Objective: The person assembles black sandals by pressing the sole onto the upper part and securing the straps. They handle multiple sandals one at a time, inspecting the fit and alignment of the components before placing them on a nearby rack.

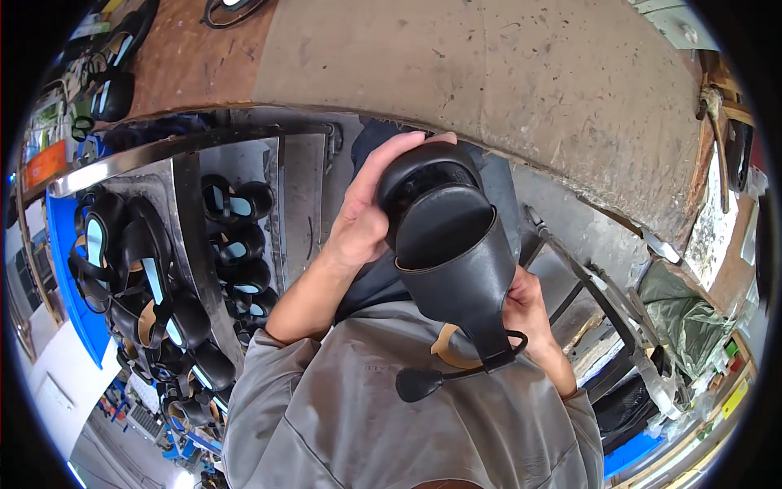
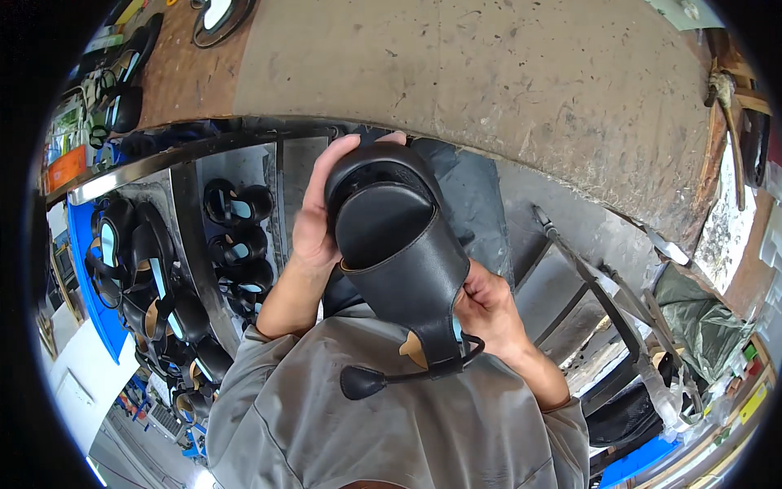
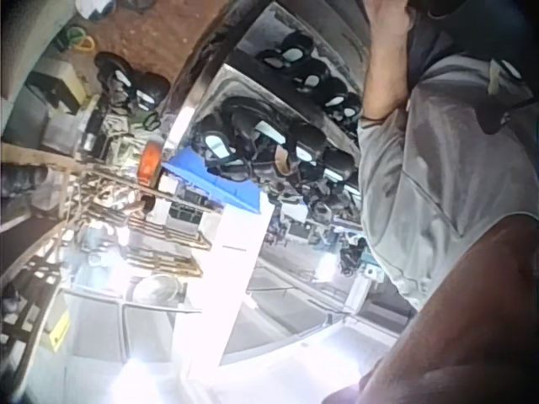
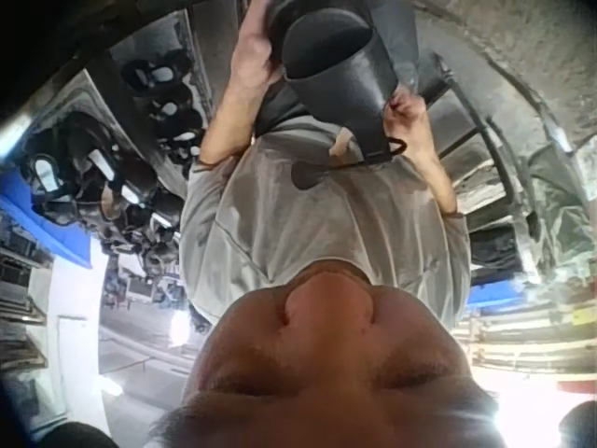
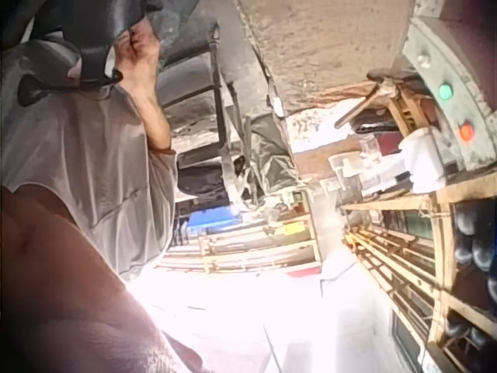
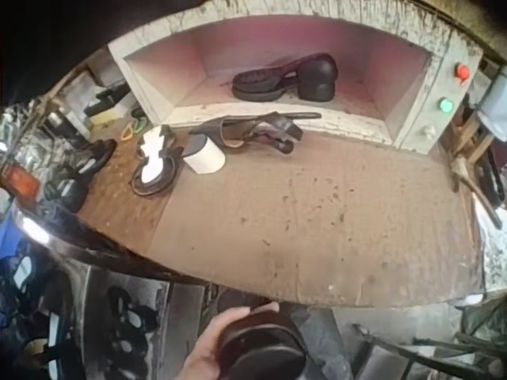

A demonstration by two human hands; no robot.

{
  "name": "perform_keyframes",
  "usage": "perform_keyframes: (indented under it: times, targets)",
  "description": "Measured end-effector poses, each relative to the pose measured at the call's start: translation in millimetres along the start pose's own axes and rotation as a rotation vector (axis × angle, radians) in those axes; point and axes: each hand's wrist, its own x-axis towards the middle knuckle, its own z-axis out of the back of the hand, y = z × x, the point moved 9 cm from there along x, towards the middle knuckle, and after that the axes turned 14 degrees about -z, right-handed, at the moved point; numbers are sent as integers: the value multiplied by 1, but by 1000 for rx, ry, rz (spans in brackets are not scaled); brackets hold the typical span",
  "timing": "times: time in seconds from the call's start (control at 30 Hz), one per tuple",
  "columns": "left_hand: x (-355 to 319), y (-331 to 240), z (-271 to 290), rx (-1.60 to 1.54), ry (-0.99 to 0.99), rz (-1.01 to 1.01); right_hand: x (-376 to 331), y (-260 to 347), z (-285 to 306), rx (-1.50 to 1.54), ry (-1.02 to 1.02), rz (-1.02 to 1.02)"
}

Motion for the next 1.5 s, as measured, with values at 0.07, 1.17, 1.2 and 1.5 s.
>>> perform_keyframes:
  times: [0.07, 1.17, 1.2, 1.5]
  targets:
    - [4, -4, -6, 29, 107, -37, 1, 2, 1, 0, 27, 22]
    - [5, 1, -38, 98, 245, -60, 3, -13, 25, 173, 32, -65]
    - [6, 1, -39, 109, 249, -64, 3, -10, 25, 169, 36, -30]
    - [-2, 1, -45, 219, 289, -73, 2, -2, 22, 86, 35, 77]
